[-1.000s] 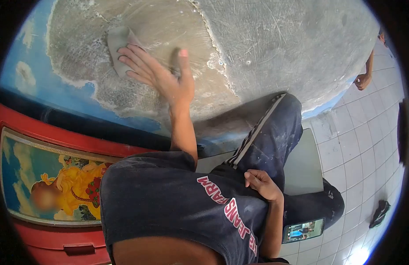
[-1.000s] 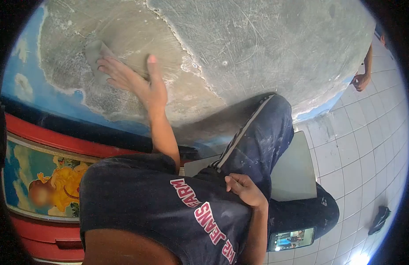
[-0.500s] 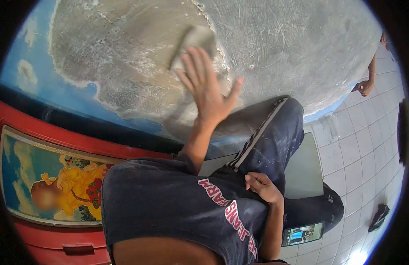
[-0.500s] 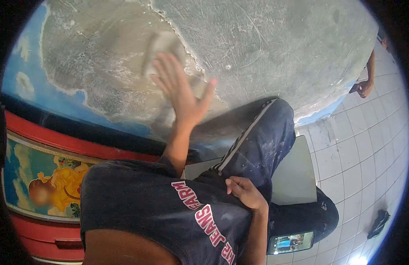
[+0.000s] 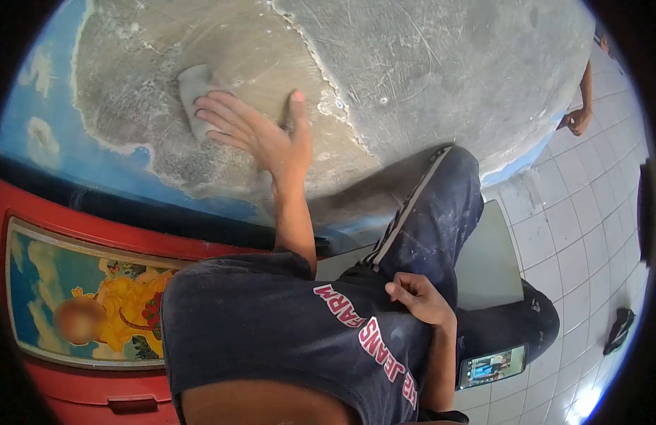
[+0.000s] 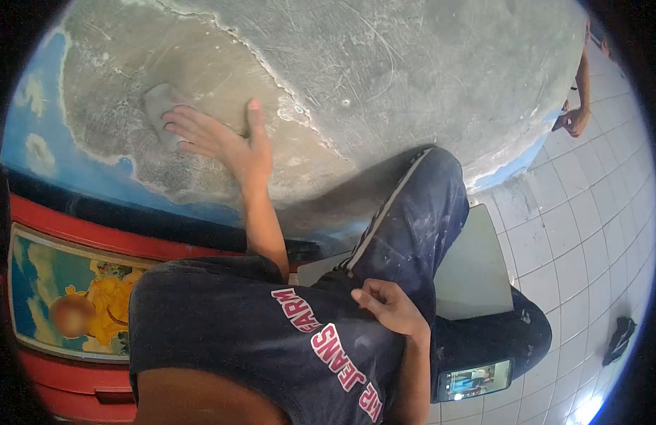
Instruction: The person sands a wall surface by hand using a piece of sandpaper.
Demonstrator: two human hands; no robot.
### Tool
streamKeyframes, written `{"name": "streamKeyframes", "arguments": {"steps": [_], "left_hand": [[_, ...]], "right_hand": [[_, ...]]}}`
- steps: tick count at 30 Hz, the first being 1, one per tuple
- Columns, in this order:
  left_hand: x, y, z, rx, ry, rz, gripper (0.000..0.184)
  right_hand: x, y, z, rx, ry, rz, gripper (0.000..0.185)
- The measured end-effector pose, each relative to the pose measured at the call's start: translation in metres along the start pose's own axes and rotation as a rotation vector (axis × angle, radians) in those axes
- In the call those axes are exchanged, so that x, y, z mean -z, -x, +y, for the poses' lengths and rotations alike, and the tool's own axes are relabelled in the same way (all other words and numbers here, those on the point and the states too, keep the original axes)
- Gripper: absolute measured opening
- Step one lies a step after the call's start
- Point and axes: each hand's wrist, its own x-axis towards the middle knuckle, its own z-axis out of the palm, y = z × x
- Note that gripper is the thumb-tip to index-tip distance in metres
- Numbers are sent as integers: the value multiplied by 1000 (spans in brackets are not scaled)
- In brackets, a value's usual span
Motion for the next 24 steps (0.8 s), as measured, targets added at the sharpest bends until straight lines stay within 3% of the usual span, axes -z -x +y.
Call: {"name": "streamKeyframes", "arguments": {"steps": [4, 7, 9, 10, 14, 16, 17, 19, 22, 24], "left_hand": [[-15, 40, 18, -42, 61, -178, 113], [-20, 55, 21, -101, 108, -290, 113], [-20, 53, 23, -123, 128, -350, 113], [-17, 42, 20, -123, 124, -302, 113], [-4, 6, 22, -41, 139, -135, 113], [-12, 6, 27, -43, 152, -97, 113], [-15, 8, 31, -47, 164, -61, 113], [-25, 22, 35, -82, 151, -119, 113], [-28, 47, 35, -144, 125, -248, 114], [-26, 50, 34, -167, 117, -319, 116]], "right_hand": [[5, 32, -17, 0, 97, 98, 32], [3, 71, -31, 56, 97, 417, 36], [2, 105, -36, 248, 253, 617, 41], [-3, 122, -30, 343, 173, 831, 42], [9, 209, -5, 292, 356, 1414, 32], [20, 227, 0, -40, 719, 1632, 38], [19, 234, 6, -37, 721, 1632, 38], [15, 241, 10, -390, 833, 1668, 42], [9, 244, 16, -281, 792, 1618, 53], [13, 254, 33, -335, 757, 1597, 58]]}}
